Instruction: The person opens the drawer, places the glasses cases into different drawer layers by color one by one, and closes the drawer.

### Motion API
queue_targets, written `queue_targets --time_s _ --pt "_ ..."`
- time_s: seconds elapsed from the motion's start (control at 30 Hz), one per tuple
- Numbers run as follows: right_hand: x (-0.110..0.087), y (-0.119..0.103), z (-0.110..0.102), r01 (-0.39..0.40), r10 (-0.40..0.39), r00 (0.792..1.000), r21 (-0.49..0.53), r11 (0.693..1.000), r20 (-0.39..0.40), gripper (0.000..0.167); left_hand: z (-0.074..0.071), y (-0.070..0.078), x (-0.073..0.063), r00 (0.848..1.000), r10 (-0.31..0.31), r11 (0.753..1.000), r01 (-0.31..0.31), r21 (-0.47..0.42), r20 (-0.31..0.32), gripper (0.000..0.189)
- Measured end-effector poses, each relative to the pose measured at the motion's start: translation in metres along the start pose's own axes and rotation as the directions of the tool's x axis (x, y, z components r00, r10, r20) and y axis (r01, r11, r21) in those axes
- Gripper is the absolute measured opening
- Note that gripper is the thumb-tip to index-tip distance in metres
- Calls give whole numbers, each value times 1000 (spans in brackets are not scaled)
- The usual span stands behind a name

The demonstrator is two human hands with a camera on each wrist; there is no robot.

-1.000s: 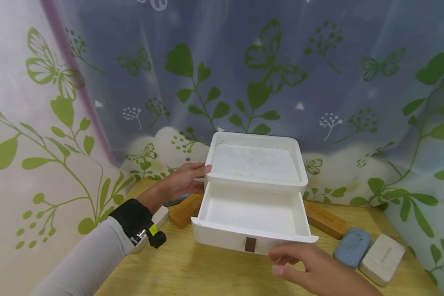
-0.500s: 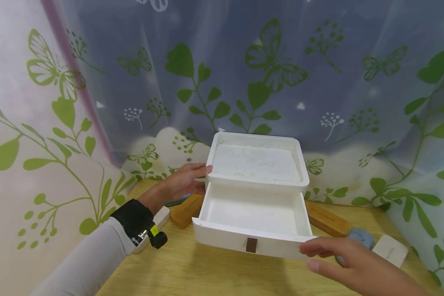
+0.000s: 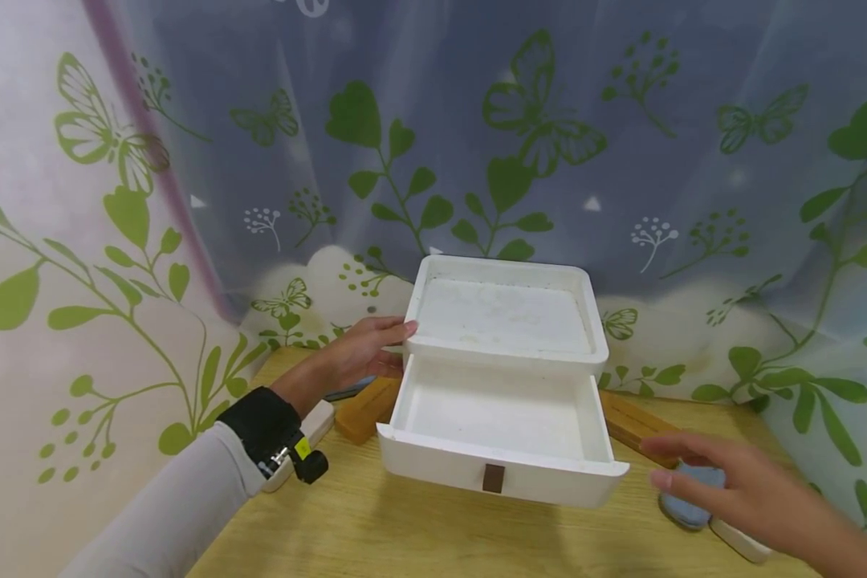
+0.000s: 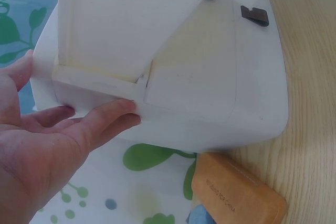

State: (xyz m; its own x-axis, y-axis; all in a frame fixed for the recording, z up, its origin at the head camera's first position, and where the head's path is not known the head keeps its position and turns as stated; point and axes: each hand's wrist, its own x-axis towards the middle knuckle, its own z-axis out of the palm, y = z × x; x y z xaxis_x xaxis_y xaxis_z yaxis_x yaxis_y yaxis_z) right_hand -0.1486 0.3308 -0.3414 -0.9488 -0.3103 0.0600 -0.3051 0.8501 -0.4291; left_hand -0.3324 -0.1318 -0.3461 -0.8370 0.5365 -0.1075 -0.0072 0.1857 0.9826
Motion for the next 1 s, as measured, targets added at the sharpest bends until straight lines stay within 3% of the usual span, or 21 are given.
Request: queue_targets --time_s 0.2,0.5,0.77,1.0 --pt "14 15 1 15 -15 997 -6 1000 -79 53 1 0 2 1000 1 1000 -1 5 3 57" --pt "42 40 5 -17 10 994 -65 998 -107 71 0 0 1 1000 -17 1000 17 9 -27 58" --pt "59 57 15 -44 39 997 -81 996 -60 84 0 -1 2 999 -16 1000 16 9 -31 58" --pt "75 68 30 -39 31 997 -108 993 -72 92 0 -1 3 1000 -14 1000 14 4 -28 60"
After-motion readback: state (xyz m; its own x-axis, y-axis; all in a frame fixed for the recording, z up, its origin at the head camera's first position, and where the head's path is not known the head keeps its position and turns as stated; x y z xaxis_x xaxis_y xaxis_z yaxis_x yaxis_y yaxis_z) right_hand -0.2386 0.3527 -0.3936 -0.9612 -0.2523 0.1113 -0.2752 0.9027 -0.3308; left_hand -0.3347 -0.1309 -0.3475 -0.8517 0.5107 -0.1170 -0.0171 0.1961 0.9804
